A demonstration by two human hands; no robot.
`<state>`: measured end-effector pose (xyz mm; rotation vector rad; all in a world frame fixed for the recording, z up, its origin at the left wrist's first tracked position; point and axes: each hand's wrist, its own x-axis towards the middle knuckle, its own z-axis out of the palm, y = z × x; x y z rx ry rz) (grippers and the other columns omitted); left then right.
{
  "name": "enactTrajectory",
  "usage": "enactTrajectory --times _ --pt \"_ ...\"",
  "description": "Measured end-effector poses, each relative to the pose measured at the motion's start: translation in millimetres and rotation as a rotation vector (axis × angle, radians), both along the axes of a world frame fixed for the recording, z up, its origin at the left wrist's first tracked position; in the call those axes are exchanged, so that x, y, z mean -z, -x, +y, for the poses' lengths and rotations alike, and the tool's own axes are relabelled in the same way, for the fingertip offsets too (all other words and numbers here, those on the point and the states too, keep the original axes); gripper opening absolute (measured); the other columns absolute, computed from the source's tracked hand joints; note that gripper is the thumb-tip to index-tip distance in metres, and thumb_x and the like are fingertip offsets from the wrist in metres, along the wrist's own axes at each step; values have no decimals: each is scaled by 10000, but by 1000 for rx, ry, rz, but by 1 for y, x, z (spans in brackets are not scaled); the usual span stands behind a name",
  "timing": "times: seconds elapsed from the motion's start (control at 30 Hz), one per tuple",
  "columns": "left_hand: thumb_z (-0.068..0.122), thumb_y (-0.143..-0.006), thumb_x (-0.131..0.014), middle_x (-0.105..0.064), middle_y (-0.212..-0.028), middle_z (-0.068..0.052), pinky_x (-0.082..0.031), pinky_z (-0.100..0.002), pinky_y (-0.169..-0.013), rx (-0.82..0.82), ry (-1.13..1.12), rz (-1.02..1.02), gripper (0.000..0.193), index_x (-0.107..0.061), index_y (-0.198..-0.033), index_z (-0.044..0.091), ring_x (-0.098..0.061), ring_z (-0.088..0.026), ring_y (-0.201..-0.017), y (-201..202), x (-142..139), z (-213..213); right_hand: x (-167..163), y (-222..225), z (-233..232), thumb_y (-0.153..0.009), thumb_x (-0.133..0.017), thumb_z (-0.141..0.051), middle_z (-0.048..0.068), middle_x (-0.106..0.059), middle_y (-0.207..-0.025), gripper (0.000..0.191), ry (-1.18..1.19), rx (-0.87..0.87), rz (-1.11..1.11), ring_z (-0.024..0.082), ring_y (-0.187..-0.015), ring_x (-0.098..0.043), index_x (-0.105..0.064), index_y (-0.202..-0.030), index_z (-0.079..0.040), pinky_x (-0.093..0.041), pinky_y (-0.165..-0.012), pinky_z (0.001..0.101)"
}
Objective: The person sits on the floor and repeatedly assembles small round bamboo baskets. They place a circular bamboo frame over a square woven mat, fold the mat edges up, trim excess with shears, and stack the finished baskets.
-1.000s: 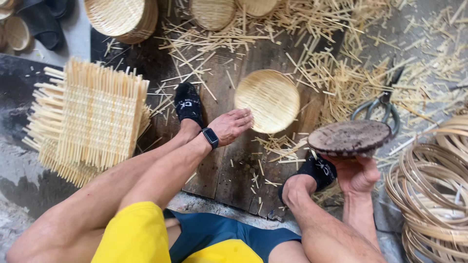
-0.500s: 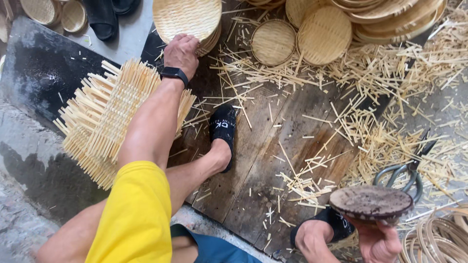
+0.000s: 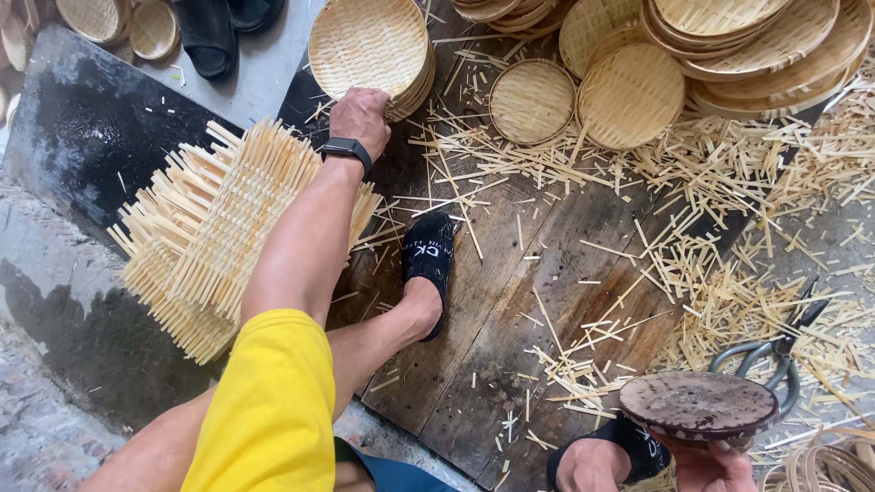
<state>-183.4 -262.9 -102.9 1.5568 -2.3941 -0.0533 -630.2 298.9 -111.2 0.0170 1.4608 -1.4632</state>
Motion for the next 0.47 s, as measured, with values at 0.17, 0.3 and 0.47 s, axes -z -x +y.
enactTrajectory --times 0.17,0.3,0.47 --pt "-32 -853 -647 -753 -1087 -110 -532 -407 -973 -65 -100 -98 250 -774 -1037 80 -667 -310 -1084 0 -9 -4 -7 -5 -17 -897 -692 -274 195 -529 -1545 820 264 65 -243 419 -1379 -525 -373 -1620 -53 -395 -1096 676" --pt "151 -913 -741 -679 -1235 -160 -497 -462 -1051 -35 -14 -218 354 -652 -1224 7 -598 -318 -1198 -3 -47 11 -3 -16 -45 -946 -663 -149 158 -541 -1542 729 329 37 -291 360 -1407 -512 -396 -1619 -61 -389 -1130 626" --pt "491 -845 -802 -430 -1461 -221 -371 -514 -1155 -86 -382 -475 985 -296 -1509 -31 -416 -375 -1380 -4 -137 94 44 -31 -91 -878 -593 -17 151 -533 -1508 705 316 -108 -251 353 -1367 -528 -422 -1561 -60 -429 -1108 571"
